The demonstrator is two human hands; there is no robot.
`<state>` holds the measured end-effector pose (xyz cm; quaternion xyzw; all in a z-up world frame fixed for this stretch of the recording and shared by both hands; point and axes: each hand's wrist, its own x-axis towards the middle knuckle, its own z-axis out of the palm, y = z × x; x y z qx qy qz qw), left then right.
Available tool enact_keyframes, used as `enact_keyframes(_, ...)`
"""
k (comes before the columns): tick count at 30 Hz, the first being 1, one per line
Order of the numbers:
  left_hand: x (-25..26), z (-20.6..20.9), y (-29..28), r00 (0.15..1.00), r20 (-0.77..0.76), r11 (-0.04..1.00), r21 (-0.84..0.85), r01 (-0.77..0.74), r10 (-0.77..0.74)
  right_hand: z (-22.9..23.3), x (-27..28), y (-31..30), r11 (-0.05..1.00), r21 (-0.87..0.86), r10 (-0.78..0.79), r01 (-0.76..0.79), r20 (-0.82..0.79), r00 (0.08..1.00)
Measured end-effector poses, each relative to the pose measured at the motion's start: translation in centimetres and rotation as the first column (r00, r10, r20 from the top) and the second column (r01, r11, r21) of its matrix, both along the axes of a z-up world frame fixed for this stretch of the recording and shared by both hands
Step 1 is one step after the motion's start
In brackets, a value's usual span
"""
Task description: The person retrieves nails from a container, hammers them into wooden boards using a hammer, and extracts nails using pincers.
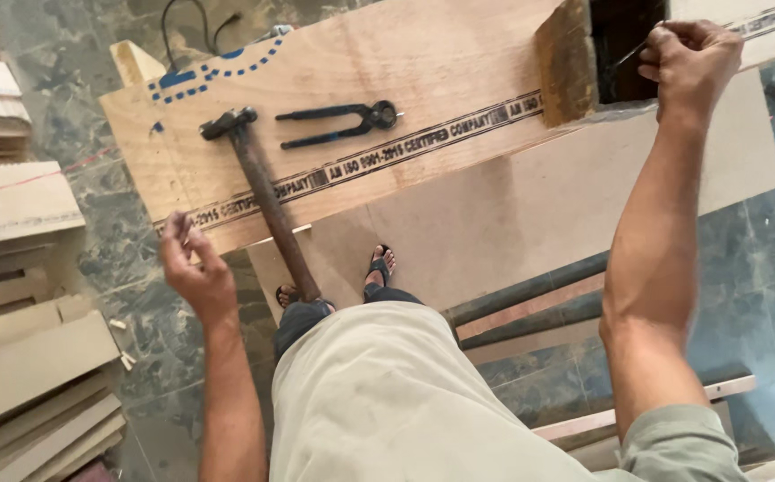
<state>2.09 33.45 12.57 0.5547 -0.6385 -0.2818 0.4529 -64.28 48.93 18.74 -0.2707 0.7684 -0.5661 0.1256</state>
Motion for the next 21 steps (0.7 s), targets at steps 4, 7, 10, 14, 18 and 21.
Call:
enact_keyframes(4,-2.9,1.4,-0.8,1.000,-0.002,1.000,0.007,0.025,-0.025,0.5,3.6,-2.6,0.995,-0.058,-0.091,0.077,-0.289,0.953)
enact_keyframes(7,-6.4,3.0,1.1,0.951,-0.250,0.968,0.124,0.217,-0.181,-1.1,13.9,-5.9,0.992,-0.040,0.114,-0.116,-0.050,0.992)
enact_keyframes(10,-9.3,5.3,1.2,0.948,-0.139,0.957,-0.001,0.289,-0.286,-3.0,30.3,-9.8,0.717,-0.349,0.674,-0.603,0.127,0.728)
enact_keyframes(14,-7.6,6.3,-0.2,0.938,-0.250,0.969,0.005,0.248,-0.239,-0.5,44.1,-12.0,0.772,-0.082,0.633,-0.630,0.173,0.754)
enact_keyframes(18,-3.2,4.6,-1.4,0.805,-0.584,0.917,0.257,0.304,-0.103,0.4,49.6,-13.9,0.721,-0.033,0.692,-0.692,0.073,0.718)
enact_keyframes(21,-0.4,3.4,-2.4,0.761,-0.647,0.877,0.339,0.340,-0.045,-0.2,52.1,-15.1,0.692,0.025,0.719,-0.721,0.070,0.692)
